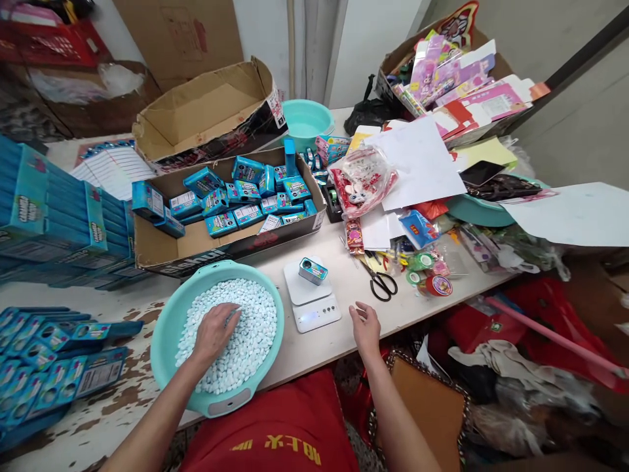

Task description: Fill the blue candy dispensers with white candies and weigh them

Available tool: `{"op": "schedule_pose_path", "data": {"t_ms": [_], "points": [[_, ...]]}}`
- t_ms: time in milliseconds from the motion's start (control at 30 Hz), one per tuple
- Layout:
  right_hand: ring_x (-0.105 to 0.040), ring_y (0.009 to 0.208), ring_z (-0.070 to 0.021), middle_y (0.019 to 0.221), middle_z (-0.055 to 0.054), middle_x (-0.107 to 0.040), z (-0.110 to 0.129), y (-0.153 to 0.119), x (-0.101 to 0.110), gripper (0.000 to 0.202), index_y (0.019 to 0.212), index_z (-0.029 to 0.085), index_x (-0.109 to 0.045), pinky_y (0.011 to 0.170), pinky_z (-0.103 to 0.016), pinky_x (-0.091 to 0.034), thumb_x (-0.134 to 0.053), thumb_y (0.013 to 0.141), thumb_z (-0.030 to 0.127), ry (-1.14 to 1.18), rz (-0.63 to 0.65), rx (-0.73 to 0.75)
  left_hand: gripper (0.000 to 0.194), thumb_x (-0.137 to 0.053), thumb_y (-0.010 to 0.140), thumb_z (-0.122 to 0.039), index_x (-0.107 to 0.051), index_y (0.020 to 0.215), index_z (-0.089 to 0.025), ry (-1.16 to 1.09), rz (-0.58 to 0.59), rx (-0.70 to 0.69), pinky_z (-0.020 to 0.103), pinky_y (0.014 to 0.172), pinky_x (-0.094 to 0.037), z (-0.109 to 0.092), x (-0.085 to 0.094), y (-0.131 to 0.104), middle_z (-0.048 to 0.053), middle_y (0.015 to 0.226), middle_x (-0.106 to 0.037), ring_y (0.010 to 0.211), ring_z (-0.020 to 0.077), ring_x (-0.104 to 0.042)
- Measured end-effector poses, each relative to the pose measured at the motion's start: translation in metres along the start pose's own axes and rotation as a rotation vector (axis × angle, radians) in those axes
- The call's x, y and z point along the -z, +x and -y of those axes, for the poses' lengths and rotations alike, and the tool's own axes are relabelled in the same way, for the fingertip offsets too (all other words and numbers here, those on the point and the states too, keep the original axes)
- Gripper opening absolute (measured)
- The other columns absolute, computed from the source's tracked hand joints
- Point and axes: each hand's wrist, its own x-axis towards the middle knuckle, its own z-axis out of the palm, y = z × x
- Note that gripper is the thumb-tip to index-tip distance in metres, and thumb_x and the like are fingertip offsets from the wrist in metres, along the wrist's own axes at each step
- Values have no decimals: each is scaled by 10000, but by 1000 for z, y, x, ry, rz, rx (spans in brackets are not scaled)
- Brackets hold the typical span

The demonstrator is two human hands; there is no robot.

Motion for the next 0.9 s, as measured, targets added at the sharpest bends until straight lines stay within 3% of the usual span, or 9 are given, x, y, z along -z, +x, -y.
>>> {"op": "schedule_pose_path", "data": {"t_ms": [167, 367, 500, 600, 733, 833, 900], "points": [[-639, 874, -257, 992, -145, -674, -1, 1, 0, 491, 892, 150, -636, 754, -378, -505, -620, 623, 561, 20, 9, -3, 278, -419, 892, -318, -641, 984, -178, 6, 39, -13, 384, 821, -448, -5, -6, 2, 88, 980, -669, 929, 243, -589], [-637, 873, -266, 978, -151, -673, 9, 6, -6, 456, 884, 145, -623, 776, -420, -507, -640, 630, 523, 58, 52, 24, 250, -445, 877, -262, -619, 1036, -177, 127, 229, -3, 378, 877, -412, -11, -3, 1, 97, 1051, -625, 979, 248, -534], [-613, 961, -257, 1085, -150, -636, 31, 11, -26, 506, 992, 149, -592, 803, -408, -506, -654, 648, 516, 106, 121, 91, 223, -451, 873, -270, -602, 1001, -167, 214, 343, 115, 357, 815, -417, -18, 0, -14, 118, 1017, -598, 963, 255, -539], [-553, 1082, -251, 1234, -143, -554, 56, 16, -51, 640, 1127, 166, -540, 862, -397, -482, -716, 599, 482, 126, 182, 215, 212, -448, 876, -339, -588, 901, -183, 135, 377, 214, 314, 717, -416, -19, 0, -28, 97, 889, -614, 895, 244, -571], [-579, 1005, -251, 1095, -112, -625, 94, 21, -78, 572, 1040, 154, -591, 885, -424, -455, -732, 577, 459, 112, 251, 309, 221, -515, 803, -384, -524, 681, -200, -311, 205, 495, 254, 582, -368, -14, 3, -29, 10, 591, -522, 611, 173, -544], [-608, 886, -231, 941, -74, -657, 120, 9, -78, 475, 964, 152, -617, 840, -409, -472, -713, 620, 464, 127, 236, 346, 283, -512, 763, -440, -478, 625, -196, -969, 4, 783, 217, 452, -296, -8, 9, -18, -30, 497, -432, 435, 107, -419], [-608, 879, -219, 939, -56, -651, 137, -9, -70, 438, 981, 174, -620, 819, -382, -479, -722, 648, 441, 124, 238, 446, 262, -521, 737, -440, -503, 676, -186, -1416, -77, 924, 200, 398, -262, -5, 15, -10, -22, 533, -489, 406, 87, -405]]}}
